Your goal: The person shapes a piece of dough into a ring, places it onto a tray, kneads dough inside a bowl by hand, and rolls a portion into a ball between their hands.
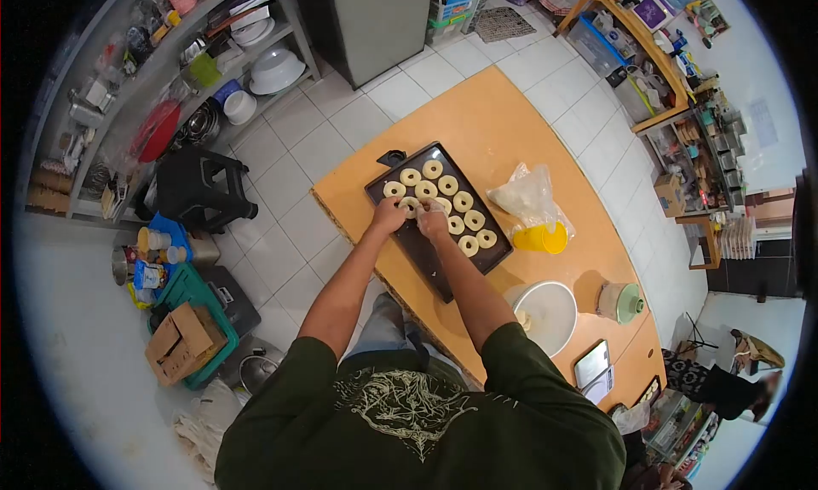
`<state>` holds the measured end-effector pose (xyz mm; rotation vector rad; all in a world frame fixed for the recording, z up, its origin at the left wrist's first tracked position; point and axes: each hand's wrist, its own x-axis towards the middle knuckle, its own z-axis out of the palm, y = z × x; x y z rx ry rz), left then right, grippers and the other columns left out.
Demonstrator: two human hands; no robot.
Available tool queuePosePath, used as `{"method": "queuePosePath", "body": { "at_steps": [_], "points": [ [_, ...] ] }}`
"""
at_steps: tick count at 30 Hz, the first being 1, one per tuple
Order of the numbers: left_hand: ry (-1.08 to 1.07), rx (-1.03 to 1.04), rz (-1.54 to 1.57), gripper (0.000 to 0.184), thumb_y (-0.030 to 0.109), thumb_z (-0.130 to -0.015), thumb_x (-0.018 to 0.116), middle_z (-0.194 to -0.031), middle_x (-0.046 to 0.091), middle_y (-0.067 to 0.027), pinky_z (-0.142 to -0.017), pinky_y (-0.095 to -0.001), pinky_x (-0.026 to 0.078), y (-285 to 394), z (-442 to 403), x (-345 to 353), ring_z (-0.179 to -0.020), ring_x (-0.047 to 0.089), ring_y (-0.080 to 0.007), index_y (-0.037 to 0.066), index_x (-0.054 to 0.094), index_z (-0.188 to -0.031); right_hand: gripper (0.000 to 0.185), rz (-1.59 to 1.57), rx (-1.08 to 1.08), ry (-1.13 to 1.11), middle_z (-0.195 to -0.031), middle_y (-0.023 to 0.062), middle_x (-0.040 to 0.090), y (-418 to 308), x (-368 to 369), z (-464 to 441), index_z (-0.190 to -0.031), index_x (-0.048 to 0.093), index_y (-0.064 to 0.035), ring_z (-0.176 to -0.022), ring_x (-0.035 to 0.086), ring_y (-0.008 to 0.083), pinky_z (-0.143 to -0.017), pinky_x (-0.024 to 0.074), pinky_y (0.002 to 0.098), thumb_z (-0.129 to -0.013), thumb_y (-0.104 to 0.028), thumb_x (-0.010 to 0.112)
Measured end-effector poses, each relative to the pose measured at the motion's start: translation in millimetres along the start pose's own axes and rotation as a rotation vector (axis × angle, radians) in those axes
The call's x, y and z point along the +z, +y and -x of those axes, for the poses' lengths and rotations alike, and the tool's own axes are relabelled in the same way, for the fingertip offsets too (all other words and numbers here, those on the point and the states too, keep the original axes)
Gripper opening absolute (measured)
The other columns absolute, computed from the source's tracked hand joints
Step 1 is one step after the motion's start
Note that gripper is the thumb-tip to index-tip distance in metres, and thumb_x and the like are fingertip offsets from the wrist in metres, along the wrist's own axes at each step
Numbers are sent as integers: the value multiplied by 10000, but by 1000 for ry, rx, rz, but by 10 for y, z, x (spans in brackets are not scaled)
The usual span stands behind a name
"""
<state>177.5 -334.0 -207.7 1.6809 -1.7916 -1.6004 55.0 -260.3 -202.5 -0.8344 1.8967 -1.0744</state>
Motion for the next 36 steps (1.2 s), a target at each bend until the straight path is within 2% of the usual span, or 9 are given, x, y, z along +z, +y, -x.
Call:
{"method": "queuePosePath", "body": {
  "at_steps": [1, 3, 11, 13, 19, 26, 29, 32, 36],
  "points": [
    [-1, 0, 0, 392, 180, -812, 616, -1118, 670, -194, -891, -395, 501, -66, -68, 22, -1038, 645, -319, 19, 649, -1168, 258, 79, 17, 18, -936, 143, 704, -32, -15, 6, -1081, 653, 20, -853, 676, 233, -776, 512, 338, -902, -150, 578],
    [-29, 73, -56, 335, 137, -888, 548, -898, 687, -103, -610, -314, 529, -120, -123, 32, -672, 643, -163, -10, 620, -1181, 262, 83, 32, -2, -938, 146, 706, -76, -41, 31, -1085, 653, 22, -858, 678, 232, -775, 514, 339, -900, -149, 579],
    [-151, 20, -19, 301, 160, -912, 516, -890, 673, -79, -617, -304, 514, 71, 22, -132, -711, 640, -146, -21, 632, -1123, 278, -39, 71, -47, -948, 159, 709, 156, -10, -83, -1100, 657, 5, -870, 685, 256, -791, 513, 348, -884, -158, 591],
    [-213, -37, 25, 294, 178, -922, 516, -883, 668, -68, -613, -298, 507, 128, 43, -172, -714, 636, -141, -22, 638, -1099, 256, 27, -50, -6, -802, 35, 632, 558, 97, -298, -1117, 616, 32, -645, 557, 93, -556, 442, 240, -895, -93, 587],
    [-92, 41, 47, 275, 222, -886, 564, -732, 669, -107, -671, -362, 498, 81, 80, -186, -712, 649, -218, -26, 682, -884, 251, -52, -47, 5, -775, 29, 618, 300, 7, -158, -1118, 610, 17, -627, 546, 85, -550, 442, 232, -903, -109, 587],
    [47, 8, 302, 342, 288, -933, 531, -1005, 661, -91, -784, -357, 493, 35, 256, -247, -903, 633, -211, 42, 620, -1154, 291, -218, 124, 9, -836, 37, 639, -161, -180, 68, -1167, 596, -18, -662, 580, 84, -570, 468, 229, -922, -174, 593],
    [18, -61, 623, 407, 351, -974, 467, -1123, 633, -71, -857, -380, 457, 200, 456, -312, -1012, 602, -214, 81, 560, -1264, 399, -391, 340, -31, -1015, 82, 647, -478, -314, 232, -1258, 549, -37, -851, 616, 147, -718, 508, 296, -976, -315, 499],
    [-40, -96, 959, 462, 413, -991, 401, -1227, 602, -74, -952, -415, 415, 314, 549, -374, -1129, 570, -233, 96, 512, -1309, 614, -940, 437, -104, -1288, 156, 542, -614, -421, 349, -1369, 460, -72, -1166, 520, 265, -981, 416, 425, -1005, -523, 259],
    [-185, -38, 1309, 519, 495, -988, 375, -1317, 558, -101, -981, -444, 402, 579, 730, -484, -1225, 519, -238, 130, 491, -1338, 658, -1161, 378, -171, -1277, 153, 554, -687, -547, 504, -1369, 456, -77, -1158, 536, 261, -972, 429, 438, -986, -586, 290]
  ]
}}
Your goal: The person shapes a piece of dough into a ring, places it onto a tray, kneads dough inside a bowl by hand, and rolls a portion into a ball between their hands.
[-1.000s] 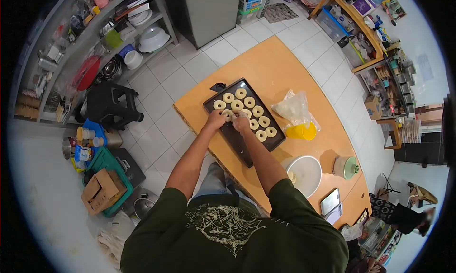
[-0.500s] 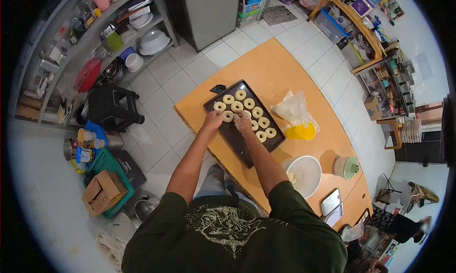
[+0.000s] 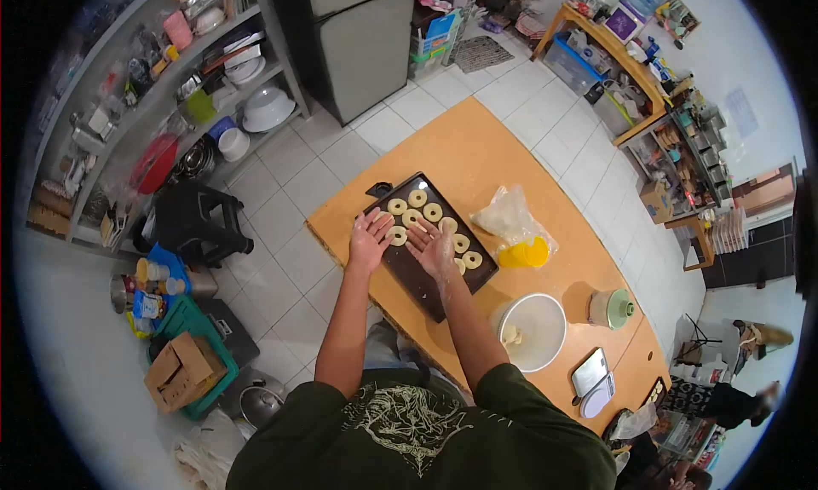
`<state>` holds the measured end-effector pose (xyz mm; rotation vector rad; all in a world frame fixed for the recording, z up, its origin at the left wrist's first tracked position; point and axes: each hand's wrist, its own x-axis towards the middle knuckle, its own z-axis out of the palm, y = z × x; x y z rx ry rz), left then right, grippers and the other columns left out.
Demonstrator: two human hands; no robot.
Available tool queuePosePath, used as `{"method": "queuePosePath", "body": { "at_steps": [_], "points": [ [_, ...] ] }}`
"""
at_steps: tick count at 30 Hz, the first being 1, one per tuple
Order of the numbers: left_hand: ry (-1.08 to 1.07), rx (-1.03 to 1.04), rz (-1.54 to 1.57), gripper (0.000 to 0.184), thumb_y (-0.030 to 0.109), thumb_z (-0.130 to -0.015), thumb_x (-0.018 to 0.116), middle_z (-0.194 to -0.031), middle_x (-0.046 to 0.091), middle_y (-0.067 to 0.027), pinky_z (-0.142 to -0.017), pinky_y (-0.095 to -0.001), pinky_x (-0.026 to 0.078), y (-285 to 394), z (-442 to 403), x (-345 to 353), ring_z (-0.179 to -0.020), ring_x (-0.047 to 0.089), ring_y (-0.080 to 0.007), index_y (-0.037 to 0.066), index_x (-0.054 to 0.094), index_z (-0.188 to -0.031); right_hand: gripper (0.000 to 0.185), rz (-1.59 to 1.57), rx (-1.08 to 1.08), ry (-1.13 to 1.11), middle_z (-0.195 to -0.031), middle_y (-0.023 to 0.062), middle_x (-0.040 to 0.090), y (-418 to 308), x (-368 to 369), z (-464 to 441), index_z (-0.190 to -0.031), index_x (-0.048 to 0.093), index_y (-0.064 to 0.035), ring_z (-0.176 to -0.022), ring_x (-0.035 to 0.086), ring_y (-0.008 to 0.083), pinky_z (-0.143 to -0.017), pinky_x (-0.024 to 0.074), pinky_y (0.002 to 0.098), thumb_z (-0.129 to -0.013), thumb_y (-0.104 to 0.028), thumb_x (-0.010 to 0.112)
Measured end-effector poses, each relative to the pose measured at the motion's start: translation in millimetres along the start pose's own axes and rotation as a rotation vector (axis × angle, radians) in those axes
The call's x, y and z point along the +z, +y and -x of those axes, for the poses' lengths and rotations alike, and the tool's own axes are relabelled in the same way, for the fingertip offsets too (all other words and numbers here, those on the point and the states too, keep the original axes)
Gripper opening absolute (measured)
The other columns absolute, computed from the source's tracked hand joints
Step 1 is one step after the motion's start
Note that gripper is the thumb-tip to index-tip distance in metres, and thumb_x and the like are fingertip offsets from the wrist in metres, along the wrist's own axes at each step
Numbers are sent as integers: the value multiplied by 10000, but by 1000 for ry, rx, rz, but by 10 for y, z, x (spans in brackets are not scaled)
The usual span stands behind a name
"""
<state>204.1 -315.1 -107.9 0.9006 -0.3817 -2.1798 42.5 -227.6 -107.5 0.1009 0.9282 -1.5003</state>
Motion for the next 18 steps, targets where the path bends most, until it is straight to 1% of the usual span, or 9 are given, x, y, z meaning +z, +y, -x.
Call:
{"method": "queuePosePath", "body": {
  "at_steps": [1, 2, 5, 6, 8, 9, 12, 13, 18],
  "points": [
    [-63, 3, 54, 548, 520, -977, 385, -1349, 534, -125, -1007, -477, 391, 27, 51, 57, -1264, 491, -266, 127, 486, -1346, 668, -45, -5, -39, -1276, 151, 555, -33, 22, 77, -1366, 458, -80, -1154, 540, 262, -975, 429, 443, -980, -602, 299],
    [-72, -3, 53, 548, 520, -977, 385, -1349, 534, -125, -1007, -477, 391, 49, 99, 121, -1264, 491, -266, 127, 486, -1346, 668, -47, -16, -35, -1276, 151, 555, -73, 44, 151, -1366, 458, -80, -1154, 540, 262, -975, 429, 443, -980, -602, 299],
    [-294, -15, 244, 610, 560, -965, 364, -1361, 521, -170, -1033, -519, 377, 84, 206, 282, -1283, 468, -333, 119, 468, -1373, 646, -103, -42, -51, -1269, 145, 560, -178, 94, 335, -1339, 476, -89, -1126, 559, 262, -973, 432, 447, -973, -601, 333],
    [-303, -24, 240, 610, 560, -965, 364, -1361, 521, -170, -1033, -519, 377, 101, 251, 333, -1283, 468, -333, 119, 468, -1373, 646, -108, -54, -46, -1269, 145, 560, -215, 104, 390, -1339, 476, -89, -1126, 559, 262, -973, 432, 447, -973, -601, 333],
    [-459, -64, 377, 641, 577, -961, 347, -1394, 493, -184, -1052, -536, 362, 128, 344, 433, -1314, 439, -344, 120, 446, -1399, 681, -97, -61, -36, -1293, 160, 536, -294, 103, 514, -1357, 456, -79, -1106, 541, 254, -985, 415, 443, -971, -620, 307],
    [-476, -86, 405, 680, 603, -950, 339, -1425, 459, -193, -1069, -545, 346, 119, 367, 455, -1345, 402, -347, 122, 420, -1423, 674, -99, -71, -44, -1295, 156, 537, -319, 71, 566, -1350, 461, -80, -1105, 540, 250, -977, 412, 436, -969, -618, 319],
    [-511, -108, 412, 711, 615, -934, 366, -1469, 398, -205, -1088, -575, 306, 52, 443, 535, -1366, 367, -364, 121, 389, -1446, 670, -137, -93, -41, -1285, 149, 539, -390, -43, 721, -1346, 467, -83, -1112, 536, 247, -968, 413, 430, -970, -616, 318],
    [-489, -118, 423, 745, 647, -915, 375, -1476, 386, -204, -1105, -577, 280, 23, 466, 560, -1374, 352, -364, 128, 385, -1450, 667, -153, -109, -43, -1273, 146, 542, -399, -93, 769, -1339, 476, -87, -1112, 537, 248, -956, 418, 430, -968, -619, 320],
    [-498, -156, 445, 779, 691, -895, 365, -1497, 352, -192, -1117, -571, 254, -140, 593, 760, -1399, 310, -352, 150, 383, -1455, 664, -208, -156, -50, -1224, 143, 568, -486, -310, 955, -1321, 493, -94, -1100, 551, 255, -921, 440, 421, -962, -627, 327]
  ]
}}
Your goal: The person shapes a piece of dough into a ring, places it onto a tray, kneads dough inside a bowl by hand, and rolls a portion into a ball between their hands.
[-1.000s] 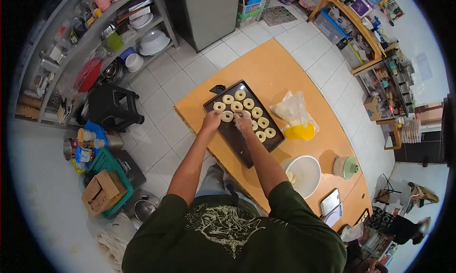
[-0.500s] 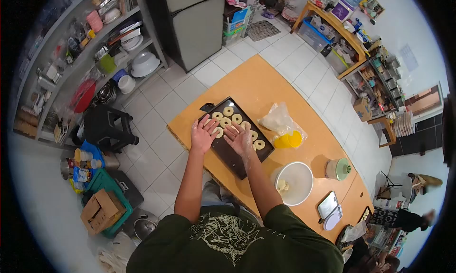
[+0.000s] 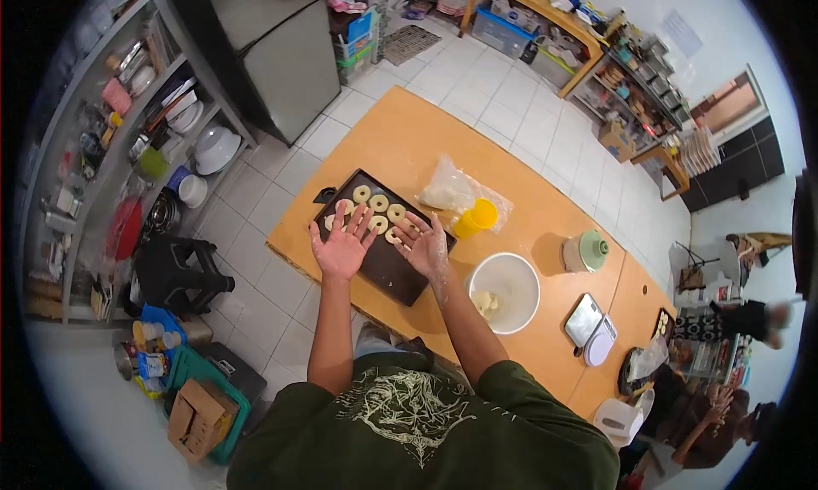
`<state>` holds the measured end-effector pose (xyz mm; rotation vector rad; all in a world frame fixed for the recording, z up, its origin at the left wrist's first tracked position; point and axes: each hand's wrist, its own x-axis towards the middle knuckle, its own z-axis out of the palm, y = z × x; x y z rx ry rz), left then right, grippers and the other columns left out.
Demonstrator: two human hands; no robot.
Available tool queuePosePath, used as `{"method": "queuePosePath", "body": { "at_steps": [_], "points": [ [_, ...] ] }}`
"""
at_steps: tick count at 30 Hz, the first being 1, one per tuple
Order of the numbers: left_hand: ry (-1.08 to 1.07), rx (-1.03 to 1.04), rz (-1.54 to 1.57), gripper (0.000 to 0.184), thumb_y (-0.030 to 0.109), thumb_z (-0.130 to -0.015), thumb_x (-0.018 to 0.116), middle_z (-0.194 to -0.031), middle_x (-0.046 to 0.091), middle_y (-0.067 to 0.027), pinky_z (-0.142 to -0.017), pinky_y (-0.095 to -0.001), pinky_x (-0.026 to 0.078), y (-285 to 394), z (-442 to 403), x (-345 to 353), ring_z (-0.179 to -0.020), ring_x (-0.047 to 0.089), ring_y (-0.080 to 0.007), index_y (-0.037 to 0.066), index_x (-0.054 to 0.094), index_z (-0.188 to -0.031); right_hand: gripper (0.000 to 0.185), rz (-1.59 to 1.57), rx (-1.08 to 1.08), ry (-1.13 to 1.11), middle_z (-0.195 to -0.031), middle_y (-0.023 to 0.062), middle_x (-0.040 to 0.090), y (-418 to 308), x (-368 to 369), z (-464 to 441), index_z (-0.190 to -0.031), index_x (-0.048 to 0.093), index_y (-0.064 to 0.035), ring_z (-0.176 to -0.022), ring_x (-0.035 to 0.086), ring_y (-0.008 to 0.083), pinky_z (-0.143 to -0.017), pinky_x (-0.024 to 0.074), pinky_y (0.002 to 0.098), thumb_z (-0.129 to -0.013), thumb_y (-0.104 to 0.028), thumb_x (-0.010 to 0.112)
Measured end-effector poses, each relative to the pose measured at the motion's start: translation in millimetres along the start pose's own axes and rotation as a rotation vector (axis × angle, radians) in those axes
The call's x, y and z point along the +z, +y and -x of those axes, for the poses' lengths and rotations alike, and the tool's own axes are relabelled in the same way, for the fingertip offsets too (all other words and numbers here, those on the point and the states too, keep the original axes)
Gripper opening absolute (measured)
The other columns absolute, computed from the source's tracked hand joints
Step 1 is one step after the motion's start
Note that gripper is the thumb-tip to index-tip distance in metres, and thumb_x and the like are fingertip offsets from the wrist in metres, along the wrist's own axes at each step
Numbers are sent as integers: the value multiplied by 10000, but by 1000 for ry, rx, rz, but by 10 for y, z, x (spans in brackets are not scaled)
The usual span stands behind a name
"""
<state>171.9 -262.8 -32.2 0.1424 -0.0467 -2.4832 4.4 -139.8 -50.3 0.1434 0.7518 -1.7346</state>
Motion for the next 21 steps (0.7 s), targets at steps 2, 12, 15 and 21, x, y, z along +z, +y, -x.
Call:
{"method": "queuePosePath", "body": {
  "at_steps": [2, 12, 15, 21],
  "points": [
    [-53, -24, 1, 781, 701, -893, 356, -1500, 347, -189, -1119, -566, 250, -111, 7, 67, -1400, 307, -349, 160, 384, -1456, 622, -28, -2, 9, -1178, 133, 593, -72, -23, 99, -1302, 512, -91, -1077, 578, 253, -896, 482, 418, -963, -595, 377],
    [-102, -179, 23, 760, 673, -912, 339, -1487, 360, -229, -1096, -582, 287, -628, 39, 249, -1387, 337, -373, 138, 388, -1449, 587, -114, -68, 40, -1170, 116, 613, -312, -191, 555, -1257, 531, -98, -1060, 596, 231, -872, 489, 398, -961, -587, 398],
    [-112, -279, 6, 740, 655, -922, 353, -1475, 386, -212, -1104, -579, 282, -844, 61, 298, -1379, 352, -354, 128, 398, -1439, 562, -118, -92, -54, -1172, 110, 625, -376, -290, 771, -1255, 533, -100, -1039, 613, 225, -880, 498, 389, -970, -567, 402],
    [-50, -443, 3, 698, 616, -937, 371, -1425, 439, -225, -1084, -557, 327, -1320, 70, 298, -1321, 425, -358, 111, 414, -1416, 543, -43, -157, -102, -1169, 87, 626, -509, -512, 1262, -1297, 499, -102, -1022, 612, 203, -878, 498, 385, -991, -534, 382]
  ]
}}
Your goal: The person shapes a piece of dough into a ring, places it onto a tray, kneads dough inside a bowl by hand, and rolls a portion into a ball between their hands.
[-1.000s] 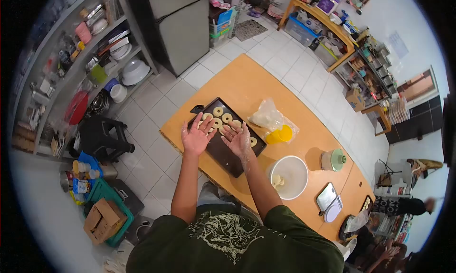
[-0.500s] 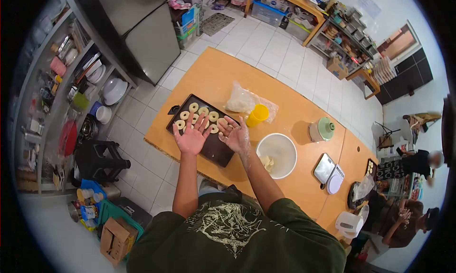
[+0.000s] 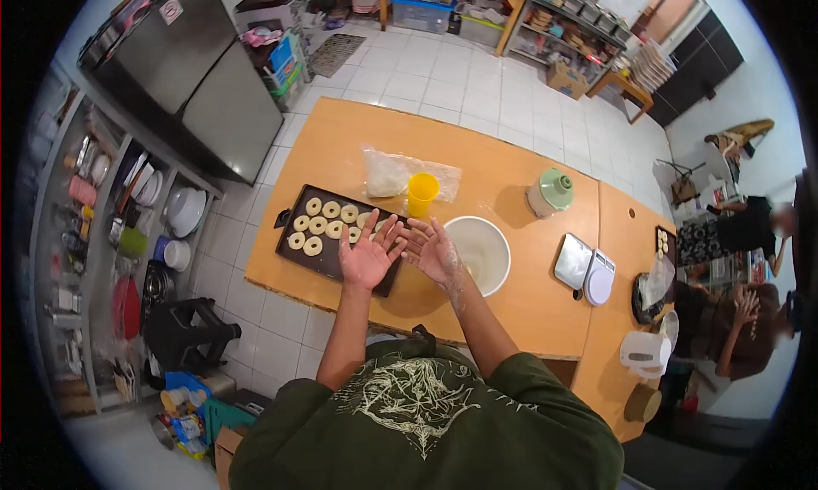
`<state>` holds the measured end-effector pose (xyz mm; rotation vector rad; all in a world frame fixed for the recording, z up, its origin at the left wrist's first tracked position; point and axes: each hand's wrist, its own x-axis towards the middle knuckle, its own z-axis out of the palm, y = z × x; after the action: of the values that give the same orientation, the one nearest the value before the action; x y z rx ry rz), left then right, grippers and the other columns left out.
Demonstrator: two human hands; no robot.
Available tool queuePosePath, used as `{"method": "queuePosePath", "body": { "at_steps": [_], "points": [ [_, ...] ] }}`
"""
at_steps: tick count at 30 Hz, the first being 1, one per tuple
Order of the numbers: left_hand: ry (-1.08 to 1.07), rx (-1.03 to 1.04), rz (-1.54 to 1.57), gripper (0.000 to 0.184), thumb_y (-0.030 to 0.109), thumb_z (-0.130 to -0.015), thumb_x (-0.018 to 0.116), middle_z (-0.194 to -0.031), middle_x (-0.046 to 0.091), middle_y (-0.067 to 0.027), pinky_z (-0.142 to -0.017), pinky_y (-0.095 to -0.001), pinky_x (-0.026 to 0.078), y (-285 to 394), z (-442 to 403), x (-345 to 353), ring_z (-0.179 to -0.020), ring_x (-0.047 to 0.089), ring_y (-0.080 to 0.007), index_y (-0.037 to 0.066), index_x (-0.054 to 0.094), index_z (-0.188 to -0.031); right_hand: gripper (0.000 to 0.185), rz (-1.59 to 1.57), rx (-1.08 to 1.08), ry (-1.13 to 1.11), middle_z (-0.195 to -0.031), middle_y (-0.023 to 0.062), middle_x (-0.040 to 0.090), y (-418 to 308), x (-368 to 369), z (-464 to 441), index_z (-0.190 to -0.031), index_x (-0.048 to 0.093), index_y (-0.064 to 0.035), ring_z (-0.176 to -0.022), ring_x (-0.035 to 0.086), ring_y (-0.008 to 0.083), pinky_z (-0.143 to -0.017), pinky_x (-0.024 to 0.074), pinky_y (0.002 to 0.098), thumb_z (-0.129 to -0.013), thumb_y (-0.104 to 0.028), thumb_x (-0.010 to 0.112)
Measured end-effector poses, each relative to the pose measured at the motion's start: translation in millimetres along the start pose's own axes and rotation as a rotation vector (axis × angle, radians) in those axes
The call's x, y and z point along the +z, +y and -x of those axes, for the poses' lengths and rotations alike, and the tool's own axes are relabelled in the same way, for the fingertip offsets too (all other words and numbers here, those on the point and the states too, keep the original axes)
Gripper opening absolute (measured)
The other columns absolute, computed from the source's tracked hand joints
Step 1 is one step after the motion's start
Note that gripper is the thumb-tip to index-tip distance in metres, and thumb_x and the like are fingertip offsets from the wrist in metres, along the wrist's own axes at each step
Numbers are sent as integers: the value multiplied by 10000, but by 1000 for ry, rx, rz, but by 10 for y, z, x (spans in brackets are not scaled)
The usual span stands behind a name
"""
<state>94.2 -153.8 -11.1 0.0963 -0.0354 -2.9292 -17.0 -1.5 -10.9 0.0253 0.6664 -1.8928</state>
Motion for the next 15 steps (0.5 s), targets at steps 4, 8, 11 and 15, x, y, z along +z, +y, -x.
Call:
{"method": "queuePosePath", "body": {
  "at_steps": [4, 8, 11, 15],
  "points": [
    [26, -101, -56, 664, 592, -948, 371, -1383, 478, -204, -1068, -551, 350, -256, -144, -10, -1290, 458, -339, 111, 422, -1402, 528, 5, -70, 68, -1184, 90, 620, -172, -226, 275, -1306, 493, -106, -1049, 597, 208, -899, 485, 392, -990, -518, 398],
    [84, -182, -84, 570, 526, -984, 364, -1331, 523, -187, -1067, -541, 356, -508, -276, -42, -1262, 481, -343, 109, 469, -1359, 518, -11, -119, 84, -1217, 92, 602, -303, -392, 528, -1316, 490, -116, -1084, 574, 209, -920, 466, 399, -986, -509, 412],
    [65, -230, -103, 508, 473, -1003, 367, -1317, 534, -173, -1050, -531, 378, -657, -381, -130, -1260, 486, -328, 116, 478, -1347, 515, -13, -144, 77, -1245, 91, 584, -393, -438, 689, -1324, 488, -130, -1106, 557, 208, -932, 451, 404, -982, -509, 420],
    [29, -305, -194, 458, 426, -1010, 380, -1300, 547, -154, -1026, -512, 408, -798, -466, -116, -1236, 506, -306, 130, 464, -1350, 504, -19, -179, 117, -1247, 89, 580, -455, -568, 835, -1319, 493, -140, -1106, 559, 207, -937, 448, 406, -980, -507, 428]
  ]
}}
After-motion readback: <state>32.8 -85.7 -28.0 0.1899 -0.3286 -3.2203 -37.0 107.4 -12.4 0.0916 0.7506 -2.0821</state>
